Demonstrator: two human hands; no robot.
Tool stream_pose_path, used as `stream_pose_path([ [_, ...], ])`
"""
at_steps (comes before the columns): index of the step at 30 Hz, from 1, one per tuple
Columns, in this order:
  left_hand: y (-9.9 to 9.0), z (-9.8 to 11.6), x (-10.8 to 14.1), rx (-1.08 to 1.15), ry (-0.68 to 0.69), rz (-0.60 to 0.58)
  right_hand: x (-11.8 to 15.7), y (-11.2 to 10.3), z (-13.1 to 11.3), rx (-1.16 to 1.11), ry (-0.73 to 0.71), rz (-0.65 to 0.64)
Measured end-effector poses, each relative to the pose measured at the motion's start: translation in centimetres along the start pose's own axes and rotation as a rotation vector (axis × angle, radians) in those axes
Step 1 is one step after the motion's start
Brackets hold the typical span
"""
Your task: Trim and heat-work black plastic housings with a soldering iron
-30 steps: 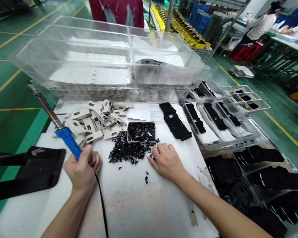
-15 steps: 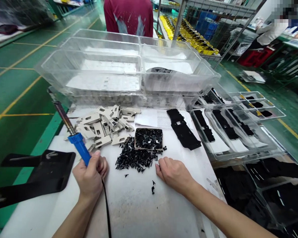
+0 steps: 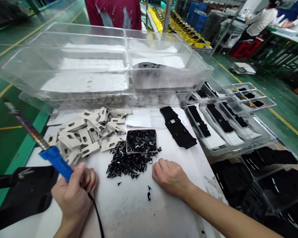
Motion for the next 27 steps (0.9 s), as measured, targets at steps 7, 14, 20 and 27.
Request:
stream_pose_path([
  [7, 0.1, 0.0, 0.2, -0.030, 0.002, 0.008, -0.1, 0.4, 0.4, -0.096, -0.090, 0.063],
  [14, 0.3, -0.1, 0.4, -0.070, 0.057, 0.027, 0.3, 0.8, 0.6, -0.204, -0.129, 0.047],
  [20, 0.2, 0.0, 0.4, -0.078, 0.066, 0.036, -2.8, -0.1, 2.6, -0.449, 0.125, 0.005],
  [27, 0.0, 0.0, 0.5, -0.067, 0.083, 0.021, -11.9, 2.3, 5.3, -0.492, 0.292, -0.304],
])
Point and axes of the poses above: each hand's wrist, its own x-axis away from the middle knuckle, its own y-axis out of the palm, z = x × y, the point moved 4 cm from there along -x, towards the middle knuckle, and after that the axes turned 11 degrees about z, right-handed, at the moved point
